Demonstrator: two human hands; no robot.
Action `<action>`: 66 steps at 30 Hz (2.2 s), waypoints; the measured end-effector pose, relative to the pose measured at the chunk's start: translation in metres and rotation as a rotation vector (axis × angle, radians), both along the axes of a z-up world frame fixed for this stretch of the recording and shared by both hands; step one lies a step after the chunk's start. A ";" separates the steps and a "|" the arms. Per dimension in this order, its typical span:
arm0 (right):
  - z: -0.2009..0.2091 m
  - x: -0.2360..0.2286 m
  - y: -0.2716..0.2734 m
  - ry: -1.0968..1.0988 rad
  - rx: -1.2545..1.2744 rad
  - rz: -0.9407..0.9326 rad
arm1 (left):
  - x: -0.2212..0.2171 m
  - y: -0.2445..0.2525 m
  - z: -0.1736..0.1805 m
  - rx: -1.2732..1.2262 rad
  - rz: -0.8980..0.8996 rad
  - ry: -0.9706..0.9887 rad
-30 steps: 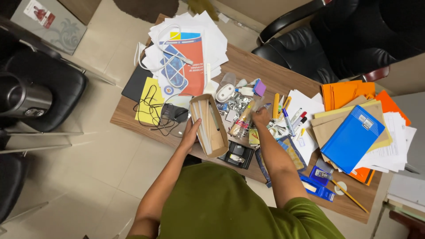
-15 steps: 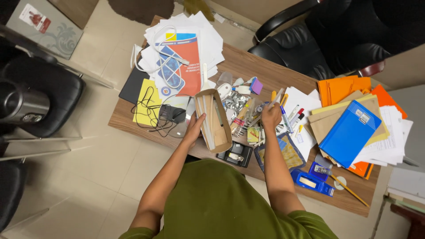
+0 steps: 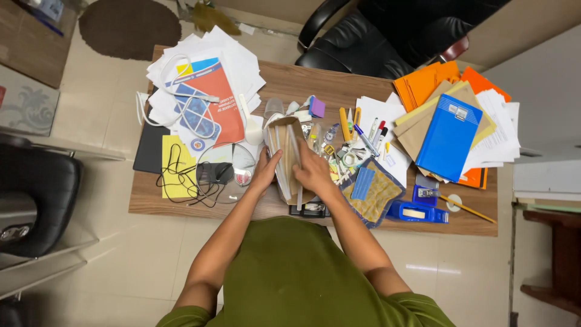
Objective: Sorting and placing office supplies and miscellaneous items into a cardboard container on a desk.
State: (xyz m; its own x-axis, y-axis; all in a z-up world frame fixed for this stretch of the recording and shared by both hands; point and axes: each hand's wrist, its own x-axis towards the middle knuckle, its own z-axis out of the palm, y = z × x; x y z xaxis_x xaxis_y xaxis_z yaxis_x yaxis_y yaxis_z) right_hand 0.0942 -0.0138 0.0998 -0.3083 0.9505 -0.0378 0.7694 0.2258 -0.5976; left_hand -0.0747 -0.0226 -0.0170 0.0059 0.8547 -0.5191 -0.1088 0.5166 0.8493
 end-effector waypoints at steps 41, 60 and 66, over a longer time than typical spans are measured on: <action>-0.198 0.208 0.093 -0.046 -0.305 -0.318 | 0.017 0.010 -0.018 -0.154 0.054 -0.077; -0.250 0.179 0.109 -0.382 -0.156 -0.009 | 0.066 -0.009 -0.020 -0.177 0.269 -0.098; -0.243 0.168 0.139 -0.416 -0.263 -0.061 | 0.070 -0.020 -0.018 -0.156 0.354 -0.128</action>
